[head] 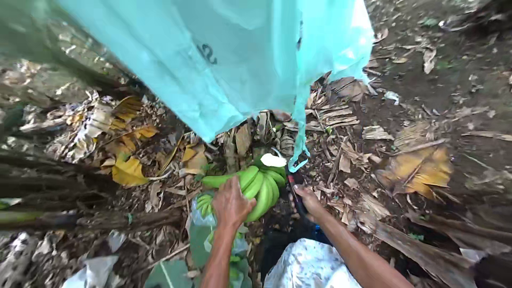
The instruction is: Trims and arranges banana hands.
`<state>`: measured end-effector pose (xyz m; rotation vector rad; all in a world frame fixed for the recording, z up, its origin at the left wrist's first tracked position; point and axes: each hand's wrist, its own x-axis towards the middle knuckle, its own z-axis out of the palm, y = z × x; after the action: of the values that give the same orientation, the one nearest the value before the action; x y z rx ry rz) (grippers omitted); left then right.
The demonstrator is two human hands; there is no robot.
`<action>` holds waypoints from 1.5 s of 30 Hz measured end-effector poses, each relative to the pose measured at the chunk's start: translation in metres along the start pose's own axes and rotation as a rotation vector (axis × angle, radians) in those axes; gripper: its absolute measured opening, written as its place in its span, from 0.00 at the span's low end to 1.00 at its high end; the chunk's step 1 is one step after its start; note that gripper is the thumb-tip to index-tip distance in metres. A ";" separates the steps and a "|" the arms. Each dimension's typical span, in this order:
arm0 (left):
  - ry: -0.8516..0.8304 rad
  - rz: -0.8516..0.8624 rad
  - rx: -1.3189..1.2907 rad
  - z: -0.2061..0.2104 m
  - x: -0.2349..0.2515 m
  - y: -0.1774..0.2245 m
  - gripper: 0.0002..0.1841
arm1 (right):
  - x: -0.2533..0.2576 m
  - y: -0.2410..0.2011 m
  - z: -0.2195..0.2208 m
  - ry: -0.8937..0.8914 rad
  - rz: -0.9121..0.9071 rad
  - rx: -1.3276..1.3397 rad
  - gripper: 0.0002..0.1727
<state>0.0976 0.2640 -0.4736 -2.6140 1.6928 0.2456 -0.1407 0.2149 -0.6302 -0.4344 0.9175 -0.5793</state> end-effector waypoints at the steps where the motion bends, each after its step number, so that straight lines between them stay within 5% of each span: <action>1: -0.010 -0.036 -0.009 0.013 -0.007 -0.009 0.48 | 0.009 0.007 0.006 -0.039 0.052 -0.051 0.20; 11: -0.092 -0.305 -0.161 0.100 -0.070 -0.057 0.49 | 0.065 0.066 0.025 -0.051 0.324 -0.425 0.20; 19: -0.054 -0.406 -0.178 0.134 -0.105 -0.062 0.48 | 0.017 0.087 0.058 -0.098 0.551 -0.294 0.19; 29: 0.129 -0.365 -0.243 0.170 -0.106 -0.056 0.47 | 0.002 0.033 0.093 -0.076 0.629 -0.111 0.23; 33: 0.130 -0.376 -0.349 0.177 -0.102 -0.048 0.48 | -0.033 -0.066 0.154 -0.142 0.214 -0.262 0.25; 37: -0.104 -0.457 -0.469 0.182 -0.090 -0.061 0.47 | 0.021 -0.120 0.106 0.055 -0.077 -0.380 0.27; 45: -0.251 -0.700 -0.464 0.237 -0.125 -0.080 0.43 | 0.042 -0.100 -0.007 0.071 0.171 -0.471 0.32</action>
<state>0.0914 0.4339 -0.6957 -3.1084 0.6276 0.9712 -0.1544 0.1106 -0.6017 -0.7527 1.1497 -0.2182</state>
